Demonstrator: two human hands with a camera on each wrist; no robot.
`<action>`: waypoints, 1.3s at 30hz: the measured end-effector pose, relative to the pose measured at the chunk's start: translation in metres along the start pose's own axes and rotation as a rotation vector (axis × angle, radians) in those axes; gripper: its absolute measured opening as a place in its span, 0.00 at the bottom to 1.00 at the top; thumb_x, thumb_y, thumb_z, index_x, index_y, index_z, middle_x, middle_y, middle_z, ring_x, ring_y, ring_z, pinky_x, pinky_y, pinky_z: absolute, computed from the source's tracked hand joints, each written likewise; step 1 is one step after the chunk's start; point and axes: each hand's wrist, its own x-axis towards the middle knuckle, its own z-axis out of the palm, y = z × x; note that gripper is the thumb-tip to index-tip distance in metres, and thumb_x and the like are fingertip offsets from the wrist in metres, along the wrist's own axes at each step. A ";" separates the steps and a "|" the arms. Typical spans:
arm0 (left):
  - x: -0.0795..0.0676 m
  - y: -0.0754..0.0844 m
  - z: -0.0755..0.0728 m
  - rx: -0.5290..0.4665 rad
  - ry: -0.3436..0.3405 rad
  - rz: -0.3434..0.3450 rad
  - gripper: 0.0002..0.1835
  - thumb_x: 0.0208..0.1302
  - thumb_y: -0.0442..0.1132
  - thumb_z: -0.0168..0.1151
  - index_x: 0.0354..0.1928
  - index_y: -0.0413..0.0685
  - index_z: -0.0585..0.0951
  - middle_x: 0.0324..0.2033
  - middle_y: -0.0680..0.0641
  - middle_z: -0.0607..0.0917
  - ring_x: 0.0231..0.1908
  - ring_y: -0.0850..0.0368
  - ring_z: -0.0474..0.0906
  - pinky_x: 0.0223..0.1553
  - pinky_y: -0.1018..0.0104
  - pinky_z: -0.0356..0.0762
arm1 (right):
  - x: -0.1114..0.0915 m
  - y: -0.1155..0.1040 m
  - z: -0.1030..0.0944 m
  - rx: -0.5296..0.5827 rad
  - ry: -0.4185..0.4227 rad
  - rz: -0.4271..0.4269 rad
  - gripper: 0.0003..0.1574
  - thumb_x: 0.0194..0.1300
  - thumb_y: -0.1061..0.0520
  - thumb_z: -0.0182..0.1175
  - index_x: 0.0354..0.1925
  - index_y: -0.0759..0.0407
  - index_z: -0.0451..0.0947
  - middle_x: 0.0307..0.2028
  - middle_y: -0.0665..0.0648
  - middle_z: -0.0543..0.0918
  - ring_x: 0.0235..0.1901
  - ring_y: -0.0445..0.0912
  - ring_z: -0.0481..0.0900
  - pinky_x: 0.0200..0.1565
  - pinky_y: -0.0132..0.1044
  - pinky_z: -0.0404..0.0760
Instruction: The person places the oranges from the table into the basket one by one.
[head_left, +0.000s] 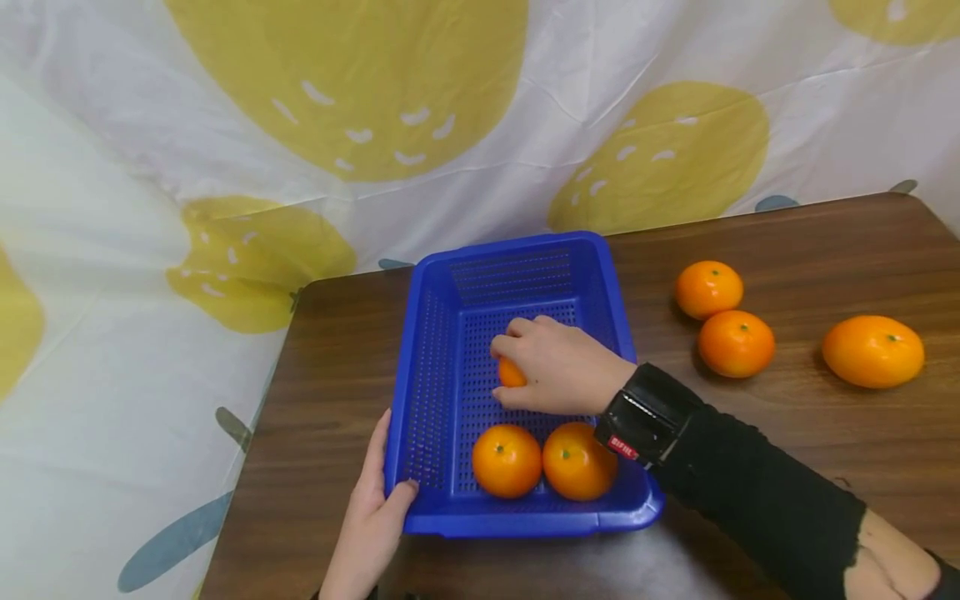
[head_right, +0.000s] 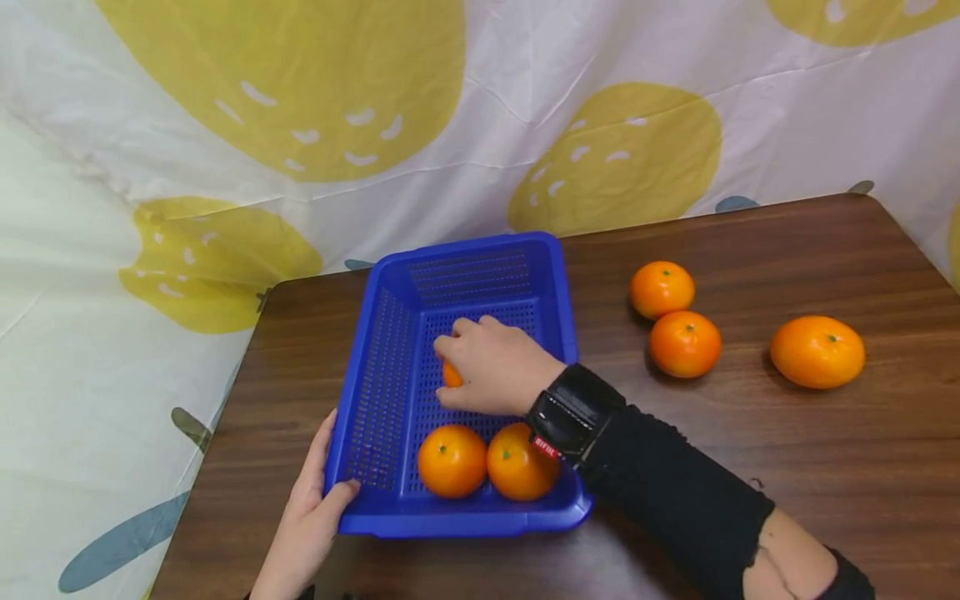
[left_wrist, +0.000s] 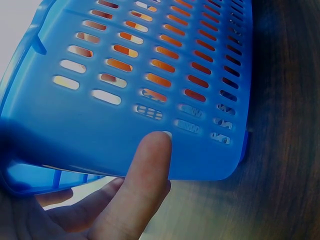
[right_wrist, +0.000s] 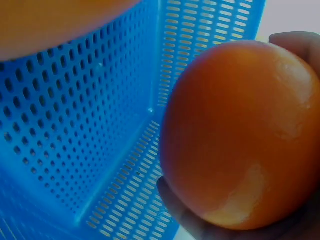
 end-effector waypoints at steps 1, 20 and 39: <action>0.000 0.000 0.000 -0.001 0.001 0.001 0.44 0.58 0.25 0.46 0.70 0.74 0.49 0.69 0.51 0.57 0.60 0.55 0.62 0.62 0.48 0.59 | 0.000 0.001 0.001 0.001 -0.007 0.009 0.28 0.53 0.34 0.55 0.46 0.48 0.75 0.37 0.49 0.73 0.35 0.45 0.68 0.32 0.39 0.74; -0.001 0.001 -0.001 0.004 0.000 0.029 0.43 0.58 0.25 0.46 0.70 0.72 0.49 0.69 0.48 0.57 0.60 0.53 0.62 0.62 0.46 0.58 | 0.007 0.017 0.013 0.073 -0.095 0.090 0.22 0.51 0.35 0.57 0.36 0.48 0.75 0.31 0.50 0.73 0.28 0.43 0.70 0.27 0.38 0.72; -0.001 0.003 0.000 0.000 0.000 0.023 0.43 0.58 0.25 0.46 0.70 0.73 0.50 0.69 0.49 0.58 0.59 0.53 0.64 0.61 0.46 0.60 | 0.008 0.013 0.022 0.067 -0.227 0.139 0.17 0.49 0.38 0.59 0.32 0.47 0.74 0.32 0.50 0.74 0.30 0.44 0.71 0.31 0.41 0.74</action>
